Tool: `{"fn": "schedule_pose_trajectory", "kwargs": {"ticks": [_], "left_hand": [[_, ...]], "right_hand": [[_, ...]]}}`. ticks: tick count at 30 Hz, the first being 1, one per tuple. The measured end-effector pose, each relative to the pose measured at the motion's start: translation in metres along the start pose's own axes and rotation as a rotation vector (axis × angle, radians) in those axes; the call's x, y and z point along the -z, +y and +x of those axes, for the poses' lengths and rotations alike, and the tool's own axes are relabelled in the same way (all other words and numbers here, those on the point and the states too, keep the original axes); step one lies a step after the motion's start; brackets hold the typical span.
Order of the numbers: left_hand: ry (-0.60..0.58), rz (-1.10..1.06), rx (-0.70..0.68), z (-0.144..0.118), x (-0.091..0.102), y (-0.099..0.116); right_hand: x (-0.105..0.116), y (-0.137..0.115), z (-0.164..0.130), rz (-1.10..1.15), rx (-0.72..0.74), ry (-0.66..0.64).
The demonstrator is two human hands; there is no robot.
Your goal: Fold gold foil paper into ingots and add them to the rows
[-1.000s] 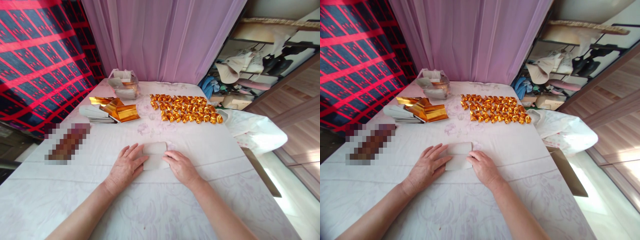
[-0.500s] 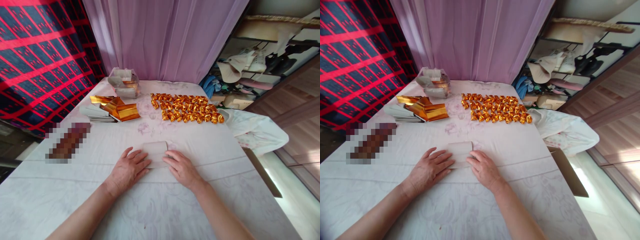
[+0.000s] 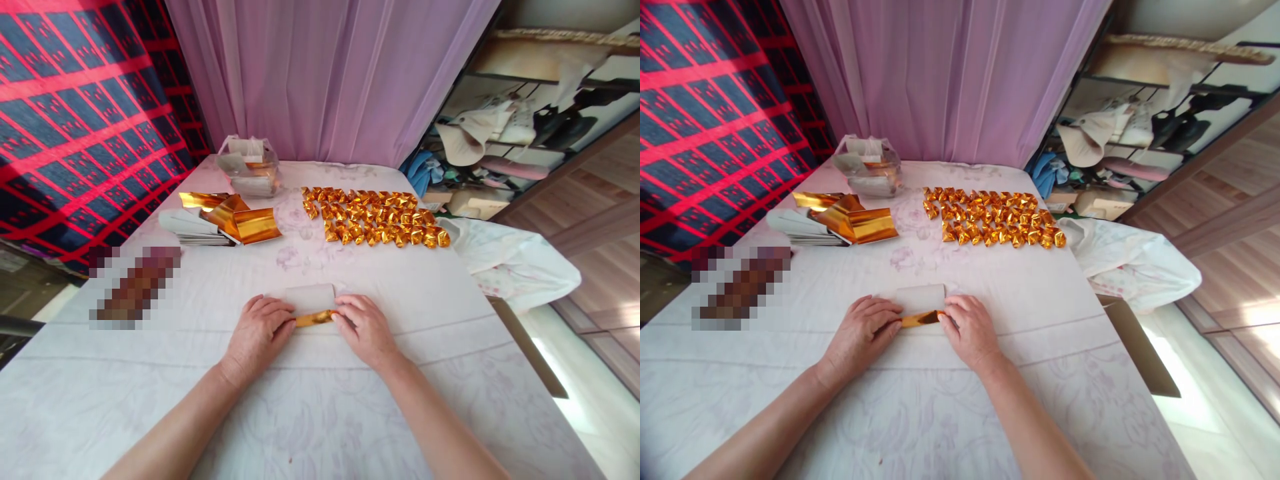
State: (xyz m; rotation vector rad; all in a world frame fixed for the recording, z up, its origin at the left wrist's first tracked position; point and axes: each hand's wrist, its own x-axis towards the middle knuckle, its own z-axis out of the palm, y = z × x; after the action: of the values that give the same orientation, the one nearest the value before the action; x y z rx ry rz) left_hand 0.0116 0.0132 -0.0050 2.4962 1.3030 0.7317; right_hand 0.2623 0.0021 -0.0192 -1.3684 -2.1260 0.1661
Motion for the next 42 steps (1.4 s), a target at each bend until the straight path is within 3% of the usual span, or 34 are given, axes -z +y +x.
{"fn": "schedule_pose_trajectory", "kwargs": {"ticks": [6, 19, 42], "left_hand": [[0.043, -0.023, 0.105, 0.002, -0.003, -0.001], [0.029, 0.039, 0.169, 0.01, -0.005, 0.001], [0.085, 0.056, 0.201, 0.006, -0.007, 0.001]], "right_hand": [[-0.001, -0.002, 0.007, -0.028, -0.031, -0.001], [-0.008, -0.004, 0.01, -0.027, -0.102, 0.047], [-0.011, -0.002, 0.004, -0.013, -0.082, 0.096]]}}
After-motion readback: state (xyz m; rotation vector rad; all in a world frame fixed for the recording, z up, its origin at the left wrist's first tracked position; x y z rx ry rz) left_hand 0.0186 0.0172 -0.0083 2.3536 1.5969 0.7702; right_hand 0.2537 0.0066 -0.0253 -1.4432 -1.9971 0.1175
